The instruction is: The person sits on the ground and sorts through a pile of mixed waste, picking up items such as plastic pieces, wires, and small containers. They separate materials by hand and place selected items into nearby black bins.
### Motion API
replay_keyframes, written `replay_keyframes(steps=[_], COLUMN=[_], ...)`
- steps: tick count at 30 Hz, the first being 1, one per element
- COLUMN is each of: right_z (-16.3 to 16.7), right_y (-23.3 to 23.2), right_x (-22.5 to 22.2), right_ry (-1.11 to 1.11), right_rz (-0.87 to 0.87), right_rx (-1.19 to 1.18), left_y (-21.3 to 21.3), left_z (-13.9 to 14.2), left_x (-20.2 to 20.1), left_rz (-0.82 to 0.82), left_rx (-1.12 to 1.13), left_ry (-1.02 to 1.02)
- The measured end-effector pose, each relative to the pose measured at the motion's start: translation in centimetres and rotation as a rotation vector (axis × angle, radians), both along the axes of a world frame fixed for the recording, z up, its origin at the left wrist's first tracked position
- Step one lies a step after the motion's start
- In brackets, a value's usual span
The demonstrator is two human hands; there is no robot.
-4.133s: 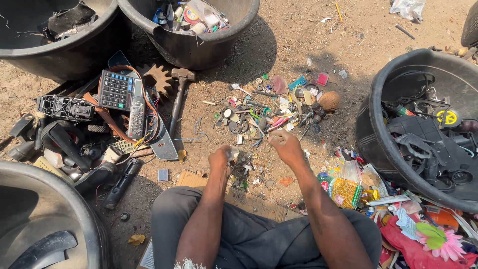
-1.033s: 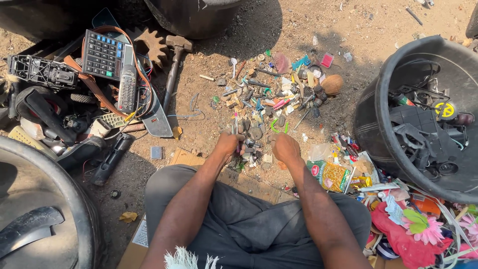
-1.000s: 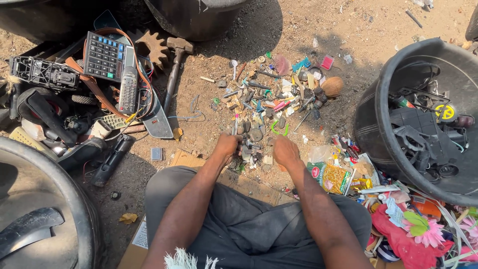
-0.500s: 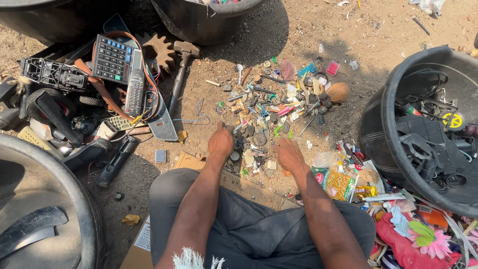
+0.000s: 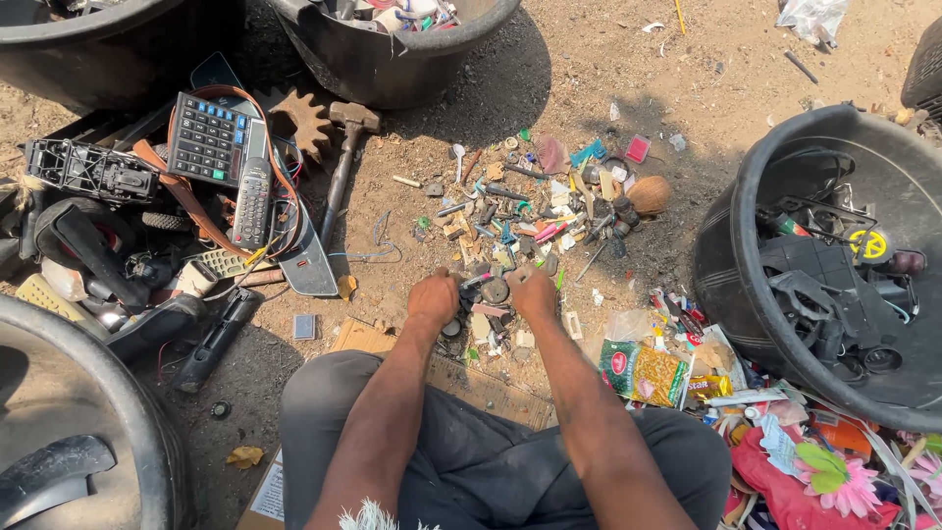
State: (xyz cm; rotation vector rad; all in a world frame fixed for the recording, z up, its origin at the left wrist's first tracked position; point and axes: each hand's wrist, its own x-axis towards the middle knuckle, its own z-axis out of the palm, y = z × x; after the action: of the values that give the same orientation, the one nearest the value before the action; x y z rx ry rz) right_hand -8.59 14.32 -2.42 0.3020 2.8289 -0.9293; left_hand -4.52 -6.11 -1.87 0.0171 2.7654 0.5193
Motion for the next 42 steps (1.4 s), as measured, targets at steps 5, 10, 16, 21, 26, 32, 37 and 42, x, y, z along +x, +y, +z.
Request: replay_keyframes(steps=[5, 10, 16, 21, 26, 32, 37, 42], right_z=[-1.2, -0.1, -0.9, -1.1, 1.5, 1.2, -1.4, 0.4], right_y=[4.7, 4.2, 3.7, 8.4, 5.1, -3.6, -3.4, -2.7], right_x=[-1.2, -4.7, -5.2, -3.0, -2.0, 4.1, 7.9, 10.8], right_ry=[-0.019, 0.020, 0.136, -0.168, -0.204, -0.302, -0.366, -0.508], right_rz=[-0.226, -0.108, 0.063, -0.162, -0.296, -0.515, -0.555, -0.786], right_rx=[-0.958, -0.045, -0.151, -1.579, -1.415, -1.669, -1.725, -1.619], left_y=[0.1, -1.0, -2.8, -1.4, 1.1, 5.4, 2.7, -4.7], left_z=[-0.8, -0.6, 0.8, 1.7, 1.5, 1.8, 4.8, 8.5], left_x=[-0.8, -3.4, -4.0, -3.7, -3.4, -0.1, 2.7, 1.5], left_rz=[0.222, 0.737, 0.908, 0.862, 0.733, 0.326, 0.579, 0.803], left_rx=[0.201, 1.325, 1.863, 1.794, 1.587, 1.120, 1.552, 1.648], left_ry=[0.367, 0.093, -0.058, -0.172, -0.342, -0.156, -0.570, -0.107])
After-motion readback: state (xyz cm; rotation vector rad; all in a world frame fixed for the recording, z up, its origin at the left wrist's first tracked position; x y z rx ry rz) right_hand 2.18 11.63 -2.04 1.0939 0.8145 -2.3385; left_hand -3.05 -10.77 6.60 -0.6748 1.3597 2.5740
